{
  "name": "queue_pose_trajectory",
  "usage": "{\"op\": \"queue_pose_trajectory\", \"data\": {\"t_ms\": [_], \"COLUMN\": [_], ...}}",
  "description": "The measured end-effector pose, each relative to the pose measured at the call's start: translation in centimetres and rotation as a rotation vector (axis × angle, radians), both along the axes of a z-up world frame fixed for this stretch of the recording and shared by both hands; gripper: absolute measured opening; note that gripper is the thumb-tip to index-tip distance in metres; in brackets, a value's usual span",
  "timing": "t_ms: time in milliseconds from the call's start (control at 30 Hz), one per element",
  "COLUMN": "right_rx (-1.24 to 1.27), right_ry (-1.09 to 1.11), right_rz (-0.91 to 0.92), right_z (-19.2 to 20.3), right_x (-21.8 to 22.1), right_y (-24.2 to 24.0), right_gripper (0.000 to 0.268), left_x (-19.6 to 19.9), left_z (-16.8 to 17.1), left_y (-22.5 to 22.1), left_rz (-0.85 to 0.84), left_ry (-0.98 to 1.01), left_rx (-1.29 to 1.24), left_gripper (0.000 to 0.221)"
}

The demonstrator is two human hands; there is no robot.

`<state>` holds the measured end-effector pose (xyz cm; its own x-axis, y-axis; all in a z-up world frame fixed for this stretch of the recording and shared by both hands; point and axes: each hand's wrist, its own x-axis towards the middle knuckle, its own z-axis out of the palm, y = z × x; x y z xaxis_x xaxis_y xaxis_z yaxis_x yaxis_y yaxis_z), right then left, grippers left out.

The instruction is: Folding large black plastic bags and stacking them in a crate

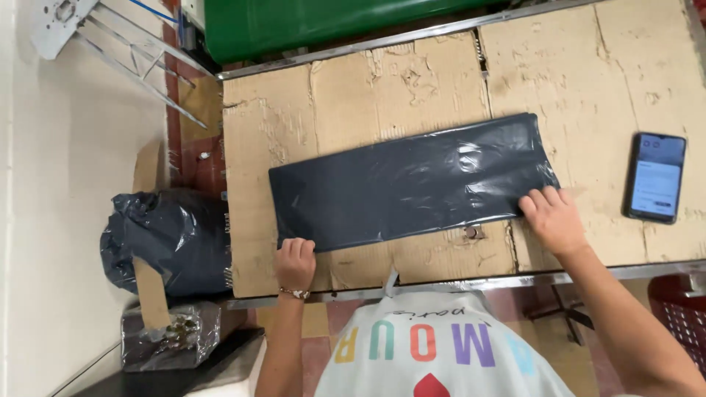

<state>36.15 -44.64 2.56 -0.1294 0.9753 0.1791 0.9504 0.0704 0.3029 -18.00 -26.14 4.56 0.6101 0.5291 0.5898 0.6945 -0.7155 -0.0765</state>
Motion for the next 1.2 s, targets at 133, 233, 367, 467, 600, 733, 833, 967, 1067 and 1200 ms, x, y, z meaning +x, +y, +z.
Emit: {"op": "queue_pose_trajectory", "data": {"t_ms": [133, 233, 367, 467, 600, 733, 833, 967, 1067, 1200], "right_rx": [-0.093, -0.042, 0.291, 0.143, -0.023, 0.101, 0.210, 0.258, 0.169, 0.215], "right_ry": [0.016, 0.249, 0.670, 0.507, 0.426, 0.372, 0.531, 0.582, 0.462, 0.384], "right_rz": [-0.051, 0.012, 0.334, 0.209, -0.049, -0.355, -0.230, -0.065, -0.081, -0.225], "right_z": [0.0, -0.3, 1.7, -0.5, -1.1, 0.3, 0.2, -2.5, -4.1, -3.6], "right_x": [-0.9, -3.8, -15.9, -21.0, -12.5, -8.4, -11.4, -16.4, -12.7, -4.6], "right_y": [-0.4, 1.8, 10.0, 10.4, 6.2, 6.6, 13.1, 21.2, 20.8, 16.7], "right_gripper": [0.011, 0.033, 0.060, 0.076, 0.091, 0.088, 0.085, 0.073, 0.078, 0.085], "left_x": [-0.6, 2.0, 12.5, 14.1, 6.4, 6.0, 14.1, 23.6, 21.4, 8.8], "left_z": [-0.5, -0.1, 0.4, -1.4, -2.3, -3.8, -3.0, -3.9, -2.1, -4.4], "left_y": [-1.0, -0.8, -2.5, -3.1, -3.0, 0.4, 3.6, 5.1, 6.4, 7.1], "left_rz": [0.053, -0.012, -0.056, -0.051, 0.240, 0.470, 0.279, 0.046, 0.104, 0.399], "left_ry": [0.102, 0.076, 0.342, 0.421, 0.507, 0.271, 0.145, 0.236, 0.310, 0.336], "left_rx": [-0.166, -0.179, -0.341, -0.453, -0.431, -0.363, -0.269, -0.465, -0.296, -0.262], "left_gripper": [0.013, 0.025, 0.073, 0.075, 0.089, 0.083, 0.072, 0.068, 0.090, 0.087]}}
